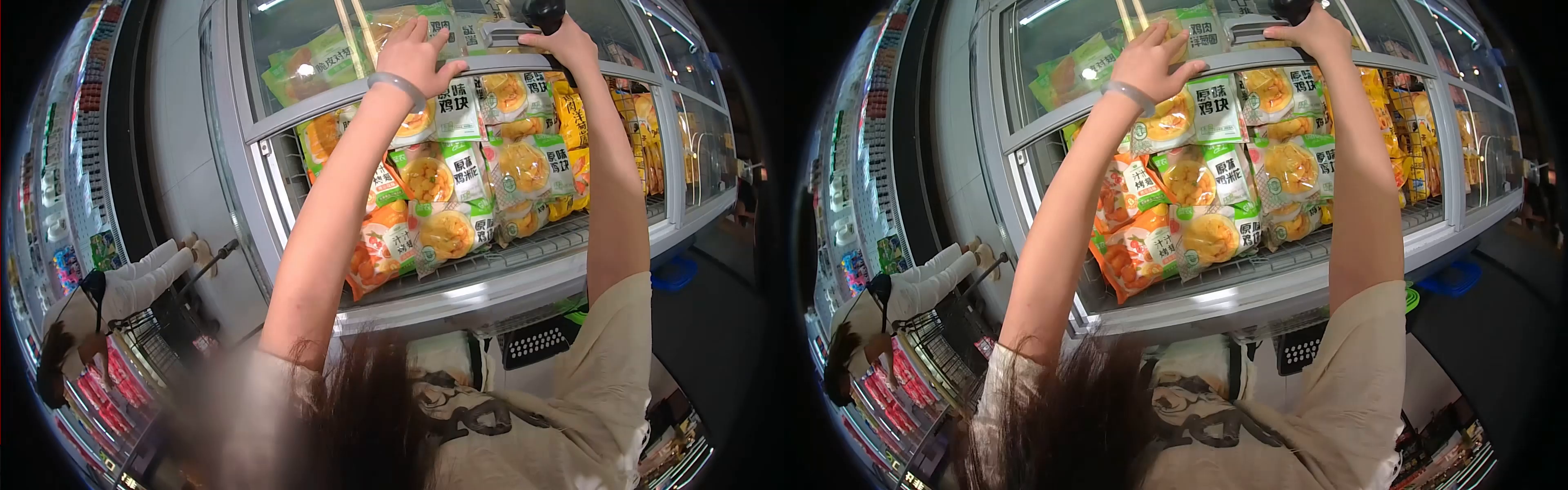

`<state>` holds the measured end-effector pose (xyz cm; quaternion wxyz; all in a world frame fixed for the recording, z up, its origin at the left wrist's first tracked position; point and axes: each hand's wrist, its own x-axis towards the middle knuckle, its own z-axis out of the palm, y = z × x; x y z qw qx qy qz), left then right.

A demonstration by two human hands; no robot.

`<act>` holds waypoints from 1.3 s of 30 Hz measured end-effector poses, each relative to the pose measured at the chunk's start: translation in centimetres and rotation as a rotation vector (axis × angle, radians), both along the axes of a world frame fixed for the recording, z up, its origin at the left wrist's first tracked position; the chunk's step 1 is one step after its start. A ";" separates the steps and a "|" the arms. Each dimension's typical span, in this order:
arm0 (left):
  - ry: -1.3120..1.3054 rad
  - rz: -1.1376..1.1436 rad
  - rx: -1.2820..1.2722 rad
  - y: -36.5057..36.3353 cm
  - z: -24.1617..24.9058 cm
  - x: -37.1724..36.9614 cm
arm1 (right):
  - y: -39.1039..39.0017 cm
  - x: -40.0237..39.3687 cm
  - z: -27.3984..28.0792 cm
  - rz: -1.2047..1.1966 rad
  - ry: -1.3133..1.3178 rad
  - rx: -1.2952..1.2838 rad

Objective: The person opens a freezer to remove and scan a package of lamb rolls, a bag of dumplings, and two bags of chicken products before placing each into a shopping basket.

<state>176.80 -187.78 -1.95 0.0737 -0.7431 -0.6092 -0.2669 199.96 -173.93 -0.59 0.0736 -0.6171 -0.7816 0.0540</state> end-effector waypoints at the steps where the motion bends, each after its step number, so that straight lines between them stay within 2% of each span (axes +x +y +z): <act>1: -0.128 -0.064 -0.090 -2.3 -0.1 -1.4 | 0.0 -0.1 0.5 -0.007 0.011 -0.094; 2: -0.257 -0.134 -0.175 -5.5 0.6 -2.2 | 0.0 -0.1 0.4 0.001 0.012 -0.049; 3: -0.215 -0.097 -0.131 -8.7 1.6 -2.3 | 0.1 -0.1 0.3 0.004 0.011 -0.002; 4: -0.255 -0.006 -0.245 -11.4 2.4 -2.1 | -0.1 -0.3 0.6 -0.001 0.007 -0.026; 5: -0.230 0.249 -0.671 -14.0 4.4 -0.9 | -0.4 -0.6 1.3 0.001 -0.003 -0.052; 7: -0.077 0.252 -1.100 -17.8 2.1 -1.0 | -0.7 -0.9 1.6 0.001 -0.023 -0.067; 10: -0.031 0.318 -1.254 -19.6 -3.1 -2.9 | -0.9 -0.9 1.8 0.004 0.001 -0.043; 13: -0.265 0.491 -1.279 -17.6 -6.8 -4.9 | -1.1 -1.0 1.8 -0.011 0.006 -0.045; 16: -0.487 0.714 -1.159 -16.8 -12.1 -4.9 | -1.2 -1.1 1.8 -0.021 0.016 -0.036; 19: -0.401 0.910 -1.115 -16.6 -15.1 -4.3 | -1.1 -0.7 1.6 -0.034 0.031 -0.045; 20: -0.667 0.870 -1.144 -16.1 -14.6 -5.3 | -1.0 -0.9 1.6 -0.032 0.038 -0.051; 21: -0.654 0.933 -1.072 -15.7 -15.7 -5.9 | -1.1 -1.0 1.8 -0.037 0.044 -0.050; 24: -0.428 1.200 -0.644 -13.9 -18.3 -8.8 | -1.6 -1.4 2.6 -0.053 0.075 -0.089; 27: -0.682 1.192 -0.669 -13.5 -20.7 -12.7 | -2.1 -1.8 3.2 -0.098 0.084 -0.132; 28: -0.708 1.266 -0.770 -14.0 -25.2 -14.1 | -2.3 -1.9 3.4 -0.097 0.092 -0.133; 31: -0.252 1.493 -0.516 -13.1 -26.3 -11.9 | -2.6 -2.3 3.7 -0.093 0.113 -0.122; 34: -0.375 1.557 -0.650 -12.0 -26.0 -12.2 | -2.2 -1.8 3.0 -0.072 0.118 -0.086; 37: -0.481 1.604 -0.761 -11.9 -27.9 -14.0 | -2.1 -1.7 2.9 -0.061 0.101 -0.065; 38: -0.467 1.635 -0.765 -11.5 -25.7 -13.6 | -2.1 -1.8 3.0 -0.062 0.096 -0.074; 39: -0.556 1.600 -0.798 -11.6 -25.4 -14.0 | -2.1 -1.9 3.2 -0.064 0.097 -0.082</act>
